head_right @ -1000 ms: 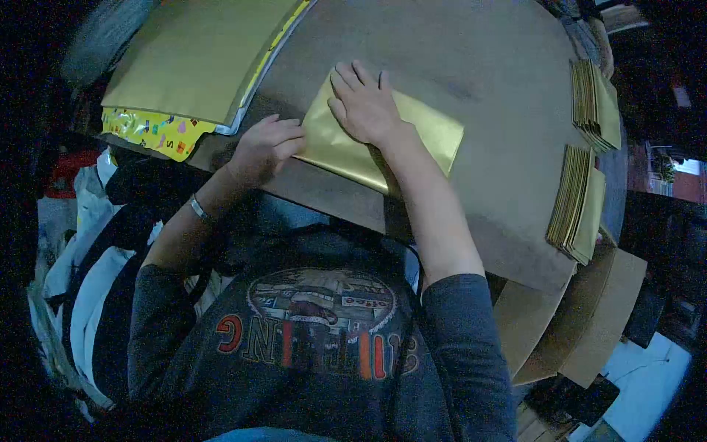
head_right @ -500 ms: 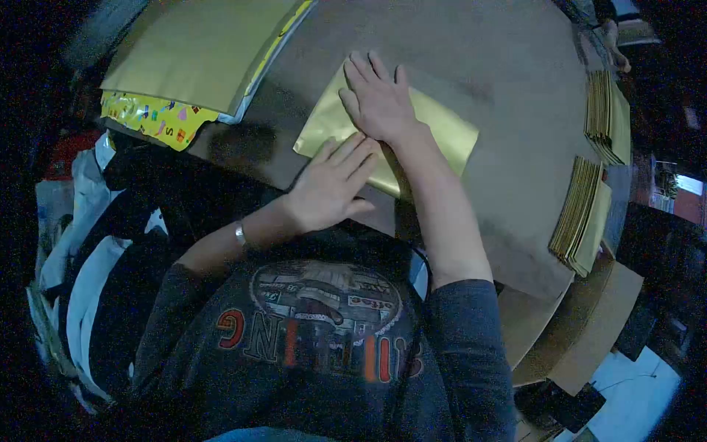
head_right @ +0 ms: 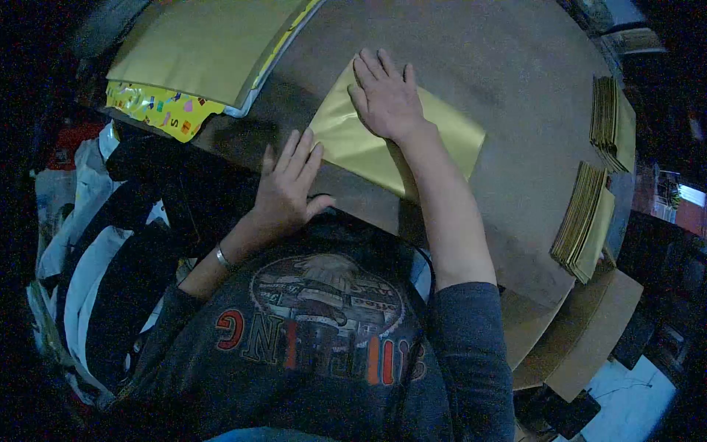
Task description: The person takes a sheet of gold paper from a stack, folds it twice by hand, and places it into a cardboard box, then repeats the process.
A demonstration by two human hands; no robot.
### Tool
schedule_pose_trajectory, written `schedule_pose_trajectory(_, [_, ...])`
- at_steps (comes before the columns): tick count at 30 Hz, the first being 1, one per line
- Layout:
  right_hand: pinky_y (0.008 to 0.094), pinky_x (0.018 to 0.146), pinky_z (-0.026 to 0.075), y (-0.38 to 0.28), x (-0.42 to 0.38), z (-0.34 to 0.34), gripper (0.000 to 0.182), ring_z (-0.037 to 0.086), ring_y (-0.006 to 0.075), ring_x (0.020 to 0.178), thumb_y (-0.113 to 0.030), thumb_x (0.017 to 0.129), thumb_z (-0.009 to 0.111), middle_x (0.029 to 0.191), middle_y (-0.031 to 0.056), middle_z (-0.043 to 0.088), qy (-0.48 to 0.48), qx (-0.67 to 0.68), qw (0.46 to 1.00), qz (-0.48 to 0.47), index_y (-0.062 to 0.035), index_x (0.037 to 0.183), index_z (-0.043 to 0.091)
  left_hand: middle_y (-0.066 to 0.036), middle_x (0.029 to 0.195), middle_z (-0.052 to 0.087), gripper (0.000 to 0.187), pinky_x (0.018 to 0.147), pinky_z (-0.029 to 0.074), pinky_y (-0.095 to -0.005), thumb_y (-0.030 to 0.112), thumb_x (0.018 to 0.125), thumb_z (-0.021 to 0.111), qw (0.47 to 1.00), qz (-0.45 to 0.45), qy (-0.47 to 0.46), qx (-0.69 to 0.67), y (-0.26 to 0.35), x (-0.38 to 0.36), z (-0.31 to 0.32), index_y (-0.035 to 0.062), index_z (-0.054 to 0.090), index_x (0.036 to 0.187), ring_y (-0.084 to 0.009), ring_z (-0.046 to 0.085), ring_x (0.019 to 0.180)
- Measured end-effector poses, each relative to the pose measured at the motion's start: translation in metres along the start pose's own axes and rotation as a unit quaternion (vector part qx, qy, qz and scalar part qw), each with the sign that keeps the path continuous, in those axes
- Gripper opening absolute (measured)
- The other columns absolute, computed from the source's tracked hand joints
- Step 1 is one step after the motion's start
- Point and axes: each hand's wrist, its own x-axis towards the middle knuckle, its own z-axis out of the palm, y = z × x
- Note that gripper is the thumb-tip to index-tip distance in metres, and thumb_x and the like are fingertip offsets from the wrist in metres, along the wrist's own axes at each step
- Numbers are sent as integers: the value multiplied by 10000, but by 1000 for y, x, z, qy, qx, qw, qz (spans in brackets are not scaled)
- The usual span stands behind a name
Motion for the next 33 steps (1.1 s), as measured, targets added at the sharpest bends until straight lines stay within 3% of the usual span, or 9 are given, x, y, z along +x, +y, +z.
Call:
schedule_pose_trajectory(3, [555, 1157, 146, -1, 0, -2, 572, 197, 277, 1449, -400, 992, 340, 1559, 60, 265, -2, 21, 1000, 6, -119, 1487, 294, -167, 1441, 406, 689, 1065, 265, -618, 389, 754, 727, 997, -77, -5, 11, -10, -3, -2, 22, 513, 1296, -366, 346, 1358])
schedule_pose_trajectory(5, [554, 1155, 151, -1, -1, -2, 572, 205, 283, 1445, -399, 986, 356, 1554, 66, 275, 10, 23, 1000, 2, -114, 1479, 309, -147, 1434, 407, 605, 1073, 245, -625, 356, 767, 722, 993, -98, 65, -28, -32, -6, 4, 68, 541, 1267, -353, 346, 1357])
schedule_pose_trajectory(6, [554, 1154, 154, -1, -1, -3, 571, 207, 285, 1445, -400, 984, 362, 1553, 67, 278, 14, 24, 1000, 1, -112, 1475, 316, -130, 1422, 411, 461, 1090, 236, -598, 276, 783, 719, 989, -115, 67, -60, -36, -6, 4, 109, 578, 1189, -356, 347, 1352])
schedule_pose_trajectory(12, [561, 1145, 170, 1, 0, 0, 574, 217, 285, 1442, -418, 984, 368, 1550, 67, 286, 24, 18, 1000, -4, -110, 1467, 333, -135, 1396, 425, 279, 1084, 233, -576, 170, 789, 723, 979, -110, 111, -130, -37, 4, 6, 144, 615, 1046, -390, 346, 1341])
schedule_pose_trajectory(15, [561, 1143, 178, 0, 0, 0, 574, 227, 285, 1439, -415, 984, 367, 1552, 68, 280, 19, 19, 1000, 0, -112, 1470, 330, -153, 1402, 416, 189, 1073, 220, -603, 199, 819, 699, 963, -108, 135, -206, -43, 12, 8, 145, 632, 988, -410, 320, 1353])
schedule_pose_trajectory(18, [560, 1144, 177, 1, 1, 2, 569, 229, 289, 1438, -407, 984, 367, 1552, 71, 282, 15, 24, 1000, 2, -111, 1468, 334, -172, 1421, 396, 136, 1075, 195, -623, 241, 854, 665, 971, -115, 125, -166, -49, 18, 18, 137, 633, 935, -424, 286, 1370])
schedule_pose_trajectory(28, [590, 1134, 175, -1, -1, -2, 546, 248, 295, 1428, -371, 991, 342, 1539, 87, 297, 21, 27, 999, -5, -88, 1458, 336, -190, 1442, 373, 166, 1066, 172, -664, 270, 873, 641, 985, -94, 137, -50, -43, 25, 17, 120, 581, 911, -440, 264, 1379])
schedule_pose_trajectory(31, [559, 1145, 168, 2, -1, 3, 569, 219, 287, 1440, -409, 981, 351, 1545, 69, 297, 22, 30, 999, 0, -95, 1456, 353, -191, 1420, 392, 184, 1082, 220, -608, 212, 871, 644, 978, -118, 149, -88, -48, 29, 19, 113, 572, 1008, -437, 284, 1372])
schedule_pose_trajectory(33, [594, 1133, 166, 1, 1, 3, 545, 237, 296, 1432, -375, 992, 338, 1545, 80, 290, 29, 28, 999, -7, -97, 1461, 336, -194, 1408, 394, 265, 1097, 266, -530, 159, 863, 644, 950, -30, 260, -169, -41, 49, 15, 104, 551, 1105, -433, 304, 1362])
